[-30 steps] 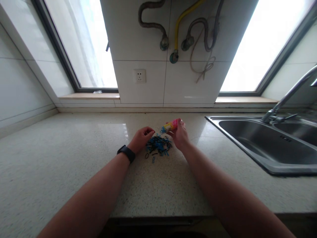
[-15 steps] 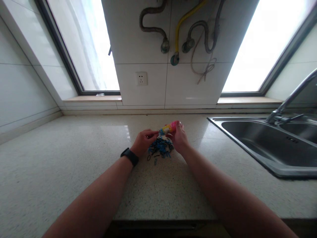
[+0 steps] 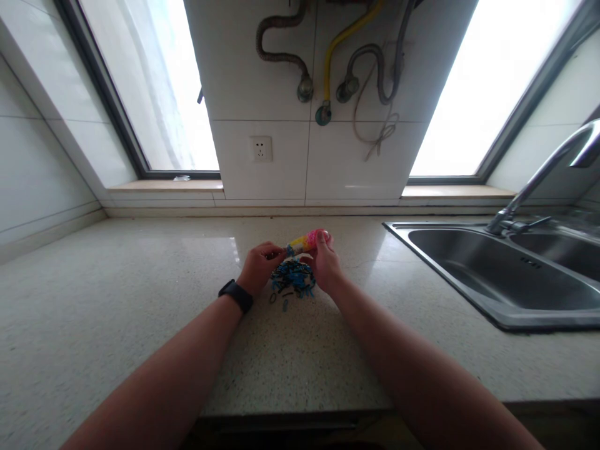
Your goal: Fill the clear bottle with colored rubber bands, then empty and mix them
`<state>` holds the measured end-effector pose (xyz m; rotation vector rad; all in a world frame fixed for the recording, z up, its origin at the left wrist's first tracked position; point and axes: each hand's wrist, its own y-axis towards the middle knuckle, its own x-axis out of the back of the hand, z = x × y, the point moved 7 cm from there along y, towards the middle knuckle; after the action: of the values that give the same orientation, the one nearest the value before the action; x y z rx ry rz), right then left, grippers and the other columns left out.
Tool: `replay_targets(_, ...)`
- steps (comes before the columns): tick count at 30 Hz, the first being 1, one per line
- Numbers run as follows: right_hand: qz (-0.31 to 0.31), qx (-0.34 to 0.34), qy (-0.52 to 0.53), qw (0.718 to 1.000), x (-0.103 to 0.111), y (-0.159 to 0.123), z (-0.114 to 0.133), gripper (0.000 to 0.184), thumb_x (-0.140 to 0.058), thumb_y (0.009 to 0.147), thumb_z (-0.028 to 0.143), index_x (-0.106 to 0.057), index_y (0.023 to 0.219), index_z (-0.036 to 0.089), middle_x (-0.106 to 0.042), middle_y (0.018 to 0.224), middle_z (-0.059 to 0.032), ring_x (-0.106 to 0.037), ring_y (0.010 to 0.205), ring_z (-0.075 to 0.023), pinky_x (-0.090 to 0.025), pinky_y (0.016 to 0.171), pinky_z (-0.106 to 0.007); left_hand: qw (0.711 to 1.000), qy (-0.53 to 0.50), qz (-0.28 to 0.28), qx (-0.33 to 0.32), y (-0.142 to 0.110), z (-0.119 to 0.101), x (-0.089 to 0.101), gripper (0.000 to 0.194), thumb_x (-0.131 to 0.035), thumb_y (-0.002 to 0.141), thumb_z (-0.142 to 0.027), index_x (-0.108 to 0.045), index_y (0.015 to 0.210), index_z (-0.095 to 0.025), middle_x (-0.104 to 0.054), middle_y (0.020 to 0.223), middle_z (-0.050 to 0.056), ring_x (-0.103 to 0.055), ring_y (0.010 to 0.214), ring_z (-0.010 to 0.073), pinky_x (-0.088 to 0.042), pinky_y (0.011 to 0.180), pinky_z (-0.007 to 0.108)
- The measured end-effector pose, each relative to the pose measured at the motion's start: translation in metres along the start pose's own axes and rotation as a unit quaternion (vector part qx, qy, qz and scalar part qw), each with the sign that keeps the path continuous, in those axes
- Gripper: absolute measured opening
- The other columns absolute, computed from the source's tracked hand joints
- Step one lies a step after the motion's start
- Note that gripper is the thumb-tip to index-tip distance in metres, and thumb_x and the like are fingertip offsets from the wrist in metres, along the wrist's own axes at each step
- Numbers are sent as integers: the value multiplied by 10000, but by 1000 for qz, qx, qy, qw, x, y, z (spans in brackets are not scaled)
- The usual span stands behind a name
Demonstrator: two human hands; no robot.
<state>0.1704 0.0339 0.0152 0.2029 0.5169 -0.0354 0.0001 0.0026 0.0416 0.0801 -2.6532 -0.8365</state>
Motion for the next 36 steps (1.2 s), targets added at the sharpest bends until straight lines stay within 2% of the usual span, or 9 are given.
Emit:
replay_targets(5, 4, 16, 1, 1000, -1, 2, 3, 431, -589, 809, 621, -404, 1014, 290, -569, 867, 42, -620, 689, -127, -526, 494, -228, 999, 37, -1, -7, 0, 2, 1, 198, -667, 810, -334, -713, 791, -143, -539, 670, -8, -444, 598, 100, -343, 547, 222)
replay_targets(11, -30, 40, -1, 999, 10, 7, 11, 451, -576, 803, 634, -389, 1031, 293, -555, 885, 38, -601, 696, -126, -531, 504, -234, 999, 49, 1, 9, 0, 8, 2, 192, -640, 797, -317, -686, 860, -141, -484, 616, -33, -405, 566, 96, -315, 524, 212)
replay_targets(17, -58, 65, -32, 996, 23, 13, 21, 458, -558, 808, 634, -386, 1070, 299, -532, 912, 20, -583, 741, -140, -502, 476, -210, 991, 102, 85, 10, 0, 13, -8, 170, -597, 798, -289, -657, 886, -156, -496, 647, -28, -440, 592, 108, -335, 550, 219)
replay_targets(22, -63, 84, -64, 992, 26, 16, 24, 481, -546, 805, 642, -394, 1098, 293, -528, 934, 8, -574, 747, -143, -478, 462, -199, 976, 170, 133, -5, -3, 10, -15, 204, -666, 764, -345, -679, 870, -172, -504, 664, -25, -439, 604, 114, -323, 562, 227)
replay_targets(24, -59, 81, -65, 993, 25, 15, 23, 490, -553, 799, 644, -396, 1099, 291, -531, 940, 8, -575, 740, -140, -469, 459, -196, 979, 158, 132, -2, -4, 5, -15, 228, -685, 757, -360, -682, 885, -171, -474, 642, -36, -416, 592, 110, -303, 550, 224)
replay_targets(30, -54, 18, 1, 998, 17, 7, 17, 421, -557, 812, 621, -414, 1028, 289, -535, 859, 39, -580, 681, -127, -476, 463, -208, 997, 49, 64, 8, -5, -18, -10, 290, -597, 852, -384, -728, 989, -164, -397, 616, -40, -337, 570, 103, -267, 523, 228)
replay_targets(36, -26, -22, 34, 999, 5, 0, 10, 371, -542, 845, 601, -406, 976, 282, -582, 772, 51, -599, 598, -124, -465, 451, -212, 994, 35, 97, -24, -8, -18, -21, 456, -610, 843, -330, -605, 1269, -168, -420, 672, -41, -385, 600, 103, -320, 553, 219)
